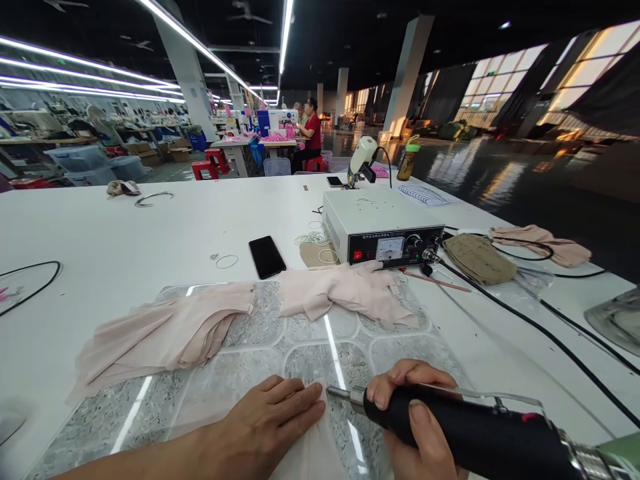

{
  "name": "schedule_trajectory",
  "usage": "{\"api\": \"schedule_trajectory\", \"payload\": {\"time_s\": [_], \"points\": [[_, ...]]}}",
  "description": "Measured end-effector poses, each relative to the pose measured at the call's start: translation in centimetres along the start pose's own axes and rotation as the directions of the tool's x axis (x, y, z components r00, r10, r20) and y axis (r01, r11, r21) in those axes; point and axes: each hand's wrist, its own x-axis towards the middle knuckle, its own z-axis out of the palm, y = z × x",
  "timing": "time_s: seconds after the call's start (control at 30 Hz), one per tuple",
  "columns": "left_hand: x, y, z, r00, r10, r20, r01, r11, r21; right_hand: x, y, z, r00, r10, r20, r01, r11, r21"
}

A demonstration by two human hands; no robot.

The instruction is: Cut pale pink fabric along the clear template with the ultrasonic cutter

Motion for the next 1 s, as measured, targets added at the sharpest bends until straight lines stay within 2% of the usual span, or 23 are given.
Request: {"api": "schedule_trajectory", "payload": {"time_s": [0.27,1.0], "points": [[0.1,-0.2,-0.1,1.0,0.016,0.001,-0.016,1.0,-0.013,0.0,1.1,0.4,0.995,-0.039,0.089,0.038,0.999,0.015],[0.3,-0.5,-0.5,0.997,0.078,-0.022,-0.079,0.996,-0.047,0.1,1.3,0.1,0.994,-0.051,0.098,0.047,0.998,0.039]]}}
